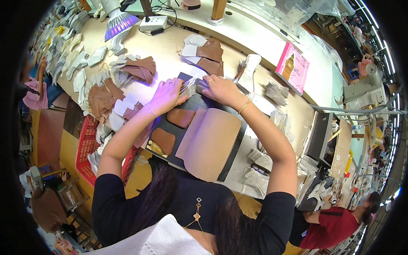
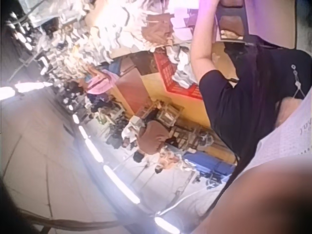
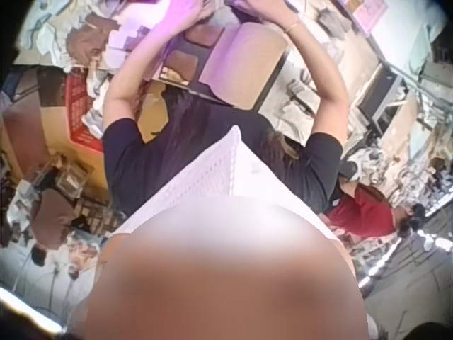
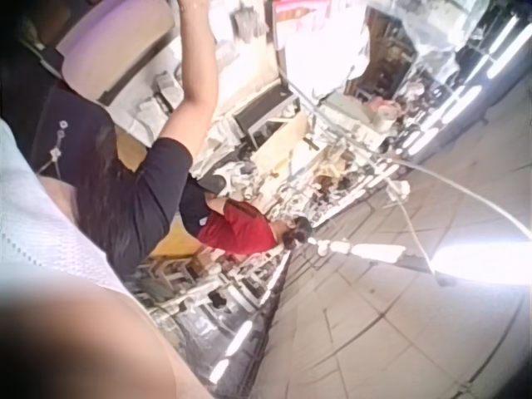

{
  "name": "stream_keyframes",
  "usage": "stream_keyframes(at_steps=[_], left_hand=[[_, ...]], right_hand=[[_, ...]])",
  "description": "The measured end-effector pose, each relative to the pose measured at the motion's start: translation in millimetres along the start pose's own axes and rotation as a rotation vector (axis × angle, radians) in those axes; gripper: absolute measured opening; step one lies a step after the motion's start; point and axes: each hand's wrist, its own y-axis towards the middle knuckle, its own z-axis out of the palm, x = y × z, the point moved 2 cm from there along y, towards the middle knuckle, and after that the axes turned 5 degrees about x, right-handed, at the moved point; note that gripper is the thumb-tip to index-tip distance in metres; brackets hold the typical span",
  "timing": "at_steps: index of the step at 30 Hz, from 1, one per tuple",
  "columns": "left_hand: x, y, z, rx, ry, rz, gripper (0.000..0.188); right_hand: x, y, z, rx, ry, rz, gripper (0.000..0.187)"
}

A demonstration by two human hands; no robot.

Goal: The person repeatedly picks up small fabric pieces and aligns them with a cardboard template on a worktable. They place each piece onto the template, adjust its position, and then set it aside. The process is repeated for multiple pieces throughout the clip.

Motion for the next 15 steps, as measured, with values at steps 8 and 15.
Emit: stream_keyframes(at_steps=[8, 15], left_hand=[[-5.6, 37.7, -31.5, -0.258, -1.143, -0.269, 0.042], [-45.4, 44.3, -28.7, -0.178, -1.579, -0.125, 0.046]], right_hand=[[9.4, -13.4, -60.5, -0.121, 1.51, 0.091, 0.053], [28.9, -24.4, -52.7, -0.177, 1.617, 0.08, 0.059]])
